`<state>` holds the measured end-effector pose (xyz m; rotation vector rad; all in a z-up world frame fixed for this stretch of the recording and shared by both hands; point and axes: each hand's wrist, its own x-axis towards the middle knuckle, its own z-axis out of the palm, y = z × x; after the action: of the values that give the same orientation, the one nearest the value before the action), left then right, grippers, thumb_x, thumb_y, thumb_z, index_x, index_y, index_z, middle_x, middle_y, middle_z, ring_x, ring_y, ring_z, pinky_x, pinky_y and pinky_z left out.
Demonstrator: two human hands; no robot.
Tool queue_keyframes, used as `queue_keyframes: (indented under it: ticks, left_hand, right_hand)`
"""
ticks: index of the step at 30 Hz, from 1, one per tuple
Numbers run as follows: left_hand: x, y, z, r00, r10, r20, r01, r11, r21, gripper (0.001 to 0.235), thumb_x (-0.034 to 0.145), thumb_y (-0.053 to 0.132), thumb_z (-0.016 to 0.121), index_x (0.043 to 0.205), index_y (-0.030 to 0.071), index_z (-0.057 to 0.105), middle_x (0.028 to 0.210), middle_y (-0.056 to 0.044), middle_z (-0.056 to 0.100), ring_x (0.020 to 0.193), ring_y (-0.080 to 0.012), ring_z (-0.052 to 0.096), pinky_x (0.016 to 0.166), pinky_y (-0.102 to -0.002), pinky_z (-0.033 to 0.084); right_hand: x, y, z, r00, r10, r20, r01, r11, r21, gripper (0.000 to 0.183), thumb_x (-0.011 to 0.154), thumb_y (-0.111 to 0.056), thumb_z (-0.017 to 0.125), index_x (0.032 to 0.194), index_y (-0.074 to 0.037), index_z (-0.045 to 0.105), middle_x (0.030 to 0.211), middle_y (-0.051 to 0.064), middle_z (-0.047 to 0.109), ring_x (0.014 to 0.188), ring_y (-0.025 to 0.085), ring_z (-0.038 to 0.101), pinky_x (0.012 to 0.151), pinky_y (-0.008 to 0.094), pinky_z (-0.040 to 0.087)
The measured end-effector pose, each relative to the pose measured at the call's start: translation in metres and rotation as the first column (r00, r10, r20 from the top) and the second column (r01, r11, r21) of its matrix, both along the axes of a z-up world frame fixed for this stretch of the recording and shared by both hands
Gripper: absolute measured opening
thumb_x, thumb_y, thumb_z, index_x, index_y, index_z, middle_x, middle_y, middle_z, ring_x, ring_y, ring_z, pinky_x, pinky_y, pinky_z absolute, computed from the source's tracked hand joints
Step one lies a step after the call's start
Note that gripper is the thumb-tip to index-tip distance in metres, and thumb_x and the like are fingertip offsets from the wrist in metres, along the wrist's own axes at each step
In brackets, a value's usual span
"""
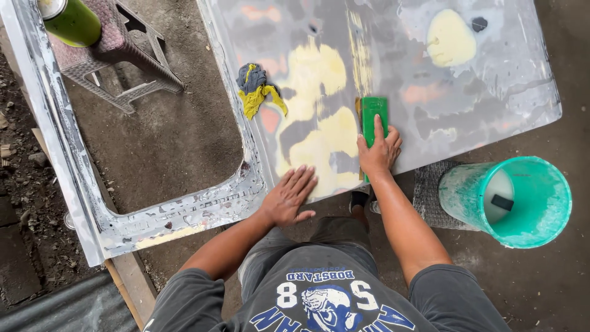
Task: The person sands a large, flat, metallic car part using a green sanding block held in the right hand. They move the block back and forth over a yellowish patch on the surface while occasionally using a yellow cloth in the left hand to wipe the area.
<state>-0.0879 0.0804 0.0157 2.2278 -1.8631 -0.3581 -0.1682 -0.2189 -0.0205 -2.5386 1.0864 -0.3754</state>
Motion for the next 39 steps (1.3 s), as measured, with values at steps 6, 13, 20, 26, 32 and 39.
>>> queue_keyframes:
  ticks: [6,13,20,26,32,39]
  left_hand:
    - [0.004,0.006,0.002,0.995,-0.028,-0.095,0.026,0.999,-0.02,0.086,0.097,0.065,0.04,0.161,0.008,0.028,0.169,-0.017,0.02,0.157,-0.0351,0.016,0.126,-0.05,0.011]
    - [0.022,-0.013,0.007,0.997,0.034,-0.068,-0.033,0.999,0.008,0.082,0.097,0.064,0.041,0.161,0.015,0.03,0.17,-0.013,0.021,0.157,-0.0334,0.018,0.127,-0.049,0.013]
    - [0.062,-0.051,0.001,0.98,0.199,-0.015,-0.198,0.98,0.035,0.086,0.097,0.065,0.042,0.161,0.01,0.025,0.169,-0.015,0.017,0.156,-0.0315,0.014,0.126,-0.048,0.01]
    - [0.067,-0.08,-0.008,0.902,0.432,-0.006,-0.432,0.902,0.001,0.091,0.094,0.063,0.047,0.161,0.005,0.025,0.17,-0.016,0.017,0.157,-0.0324,0.013,0.125,-0.049,0.01]
    - [0.03,-0.061,-0.004,0.911,0.413,0.0,-0.412,0.909,-0.058,0.095,0.093,0.065,0.05,0.159,0.0,0.027,0.168,-0.02,0.02,0.157,-0.0365,0.014,0.126,-0.051,0.011]
    - [-0.03,-0.023,0.0,0.941,0.337,-0.036,-0.339,0.939,-0.06,0.093,0.094,0.062,0.05,0.158,0.0,0.027,0.168,-0.021,0.02,0.156,-0.0374,0.017,0.124,-0.051,0.014]
  right_hand:
    - [-0.002,-0.001,-0.001,1.0,0.009,0.004,-0.009,1.0,0.009,0.078,0.089,-0.037,0.076,0.159,-0.027,0.044,0.138,0.018,0.041,0.127,0.042,0.038,0.107,0.055,0.033]
    - [-0.001,0.01,0.01,0.996,0.084,0.025,-0.084,0.996,-0.005,0.077,0.087,-0.034,0.077,0.157,-0.026,0.046,0.138,0.017,0.042,0.128,0.041,0.04,0.106,0.054,0.034]
    - [0.016,0.013,0.024,0.958,0.286,0.013,-0.285,0.957,-0.052,0.072,0.087,-0.035,0.078,0.153,-0.027,0.05,0.145,0.017,0.044,0.13,0.041,0.041,0.106,0.054,0.034]
    - [0.031,-0.001,0.025,0.931,0.365,-0.001,-0.364,0.93,-0.046,0.069,0.09,-0.035,0.075,0.154,-0.026,0.05,0.15,0.017,0.043,0.132,0.041,0.041,0.108,0.054,0.033]
    - [0.028,-0.008,0.015,0.911,0.409,0.046,-0.407,0.912,-0.05,0.07,0.091,-0.036,0.076,0.155,-0.027,0.049,0.15,0.017,0.043,0.132,0.041,0.04,0.109,0.054,0.033]
    - [0.032,-0.008,0.015,0.915,0.403,0.032,-0.4,0.914,-0.072,0.07,0.091,-0.038,0.075,0.155,-0.028,0.048,0.149,0.016,0.042,0.131,0.042,0.04,0.107,0.055,0.032]
